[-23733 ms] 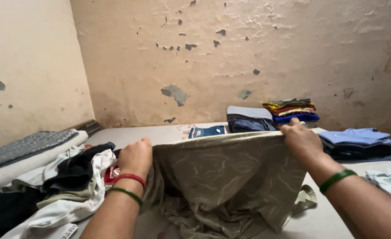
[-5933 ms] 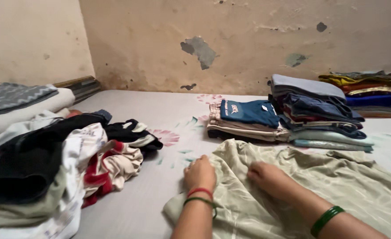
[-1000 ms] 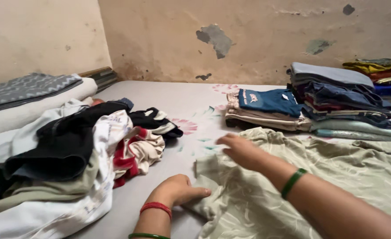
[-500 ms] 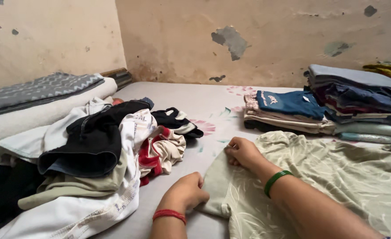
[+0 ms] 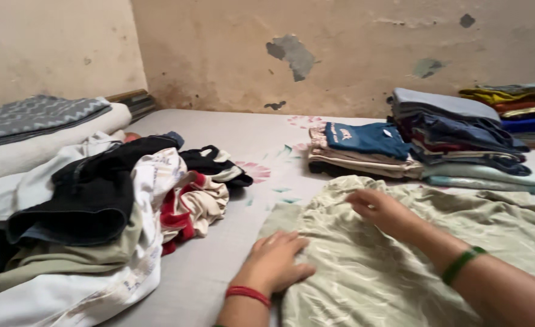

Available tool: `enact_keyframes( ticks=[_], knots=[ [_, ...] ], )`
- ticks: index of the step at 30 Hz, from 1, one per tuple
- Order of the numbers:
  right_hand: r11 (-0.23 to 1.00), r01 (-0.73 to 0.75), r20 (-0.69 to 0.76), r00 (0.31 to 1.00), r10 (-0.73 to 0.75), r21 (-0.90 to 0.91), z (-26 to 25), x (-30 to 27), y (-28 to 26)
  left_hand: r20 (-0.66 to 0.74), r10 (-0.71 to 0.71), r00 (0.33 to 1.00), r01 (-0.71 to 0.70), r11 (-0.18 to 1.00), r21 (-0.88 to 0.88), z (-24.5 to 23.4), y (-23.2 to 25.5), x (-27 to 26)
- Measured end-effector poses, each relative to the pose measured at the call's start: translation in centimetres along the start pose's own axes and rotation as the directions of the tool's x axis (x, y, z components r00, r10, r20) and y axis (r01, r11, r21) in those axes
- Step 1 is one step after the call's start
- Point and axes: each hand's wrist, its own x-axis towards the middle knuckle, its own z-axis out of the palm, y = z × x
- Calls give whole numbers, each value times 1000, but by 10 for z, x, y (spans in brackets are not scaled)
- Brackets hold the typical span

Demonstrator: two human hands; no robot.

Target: The person picks up a light-colored garment from a pile on a bed, spreads it out, and smooths it with their hands.

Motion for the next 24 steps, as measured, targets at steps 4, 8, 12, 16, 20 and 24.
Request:
enact_keyframes(
  ticks=[4,8,12,16,20,24],
  knots=[
    [970,-192,-55,981,186,-148,-53,-52,59,231,-325,917,302,945,128,-14,-7,-7],
    [928,-335,-109,941,320,-164,-90,-91,101,245,-357,901,320,930,179,-19,2,-3],
    [938,-345,-81,935,345,23,-111,-109,120,270,-449,852,381,885,269,-30,29,26],
    [895,-447,-265,862,433,6,-164,-121,170,435,-484,759,182,800,572,-26,65,113],
    [761,-557,-430,629,648,333,-227,-139,261,237,-26,971,-54,945,322,35,127,194],
    [774,-585,-505,605,615,243,-264,-133,348,151,158,976,-184,966,182,119,184,245]
  ],
)
